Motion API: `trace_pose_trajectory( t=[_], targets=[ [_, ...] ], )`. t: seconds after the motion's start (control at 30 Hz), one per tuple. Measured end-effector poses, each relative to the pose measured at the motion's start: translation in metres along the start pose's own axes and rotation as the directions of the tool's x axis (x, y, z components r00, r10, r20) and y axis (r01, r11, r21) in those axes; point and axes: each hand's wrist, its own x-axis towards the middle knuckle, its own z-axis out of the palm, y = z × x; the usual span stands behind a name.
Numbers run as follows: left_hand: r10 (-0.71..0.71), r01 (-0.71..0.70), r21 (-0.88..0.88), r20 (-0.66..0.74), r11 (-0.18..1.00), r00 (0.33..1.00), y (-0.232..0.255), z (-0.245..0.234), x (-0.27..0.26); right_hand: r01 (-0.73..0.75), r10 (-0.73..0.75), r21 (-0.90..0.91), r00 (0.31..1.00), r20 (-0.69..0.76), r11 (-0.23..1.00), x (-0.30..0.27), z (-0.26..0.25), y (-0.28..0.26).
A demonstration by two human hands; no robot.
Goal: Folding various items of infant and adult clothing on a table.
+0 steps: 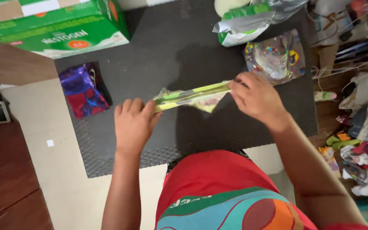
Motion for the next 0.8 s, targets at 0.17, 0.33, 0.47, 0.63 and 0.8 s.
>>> trace_pose_trajectory(
  t=[0.17, 0.33, 0.47, 0.63, 0.8],
  targets=[
    [0.08, -0.079, 0.019, -0.063, 0.997, 0.995, 0.014, -0.009, -0.007, 0.061, -0.025, 0.221, 0.986, -0.163, 0.973, -0.016, 0.0, -0.009],
    [0.255, -0.279, -0.316, -0.116, 0.907, 0.96, 0.041, -0.048, -0.013, 0.077, -0.044, 0.199, 0.985, -0.164, 0.977, -0.031, -0.024, -0.022],
    [0.329, -0.294, -0.765, -0.114, 0.572, 0.937, 0.055, -0.059, -0.024, 0.07, -0.047, 0.149, 0.987, -0.151, 0.986, -0.043, -0.046, -0.032],
    [0.374, -0.274, -0.884, -0.124, 0.38, 0.919, 0.052, -0.067, -0.035, 0.115, -0.101, 0.073, 0.981, -0.166, 0.991, -0.052, -0.064, -0.039],
    [0.336, -0.195, -0.81, 0.003, 0.554, 0.942, 0.049, -0.07, -0.031, 0.113, -0.084, 0.112, 0.967, -0.241, 0.987, -0.058, -0.061, -0.029]
  ],
)
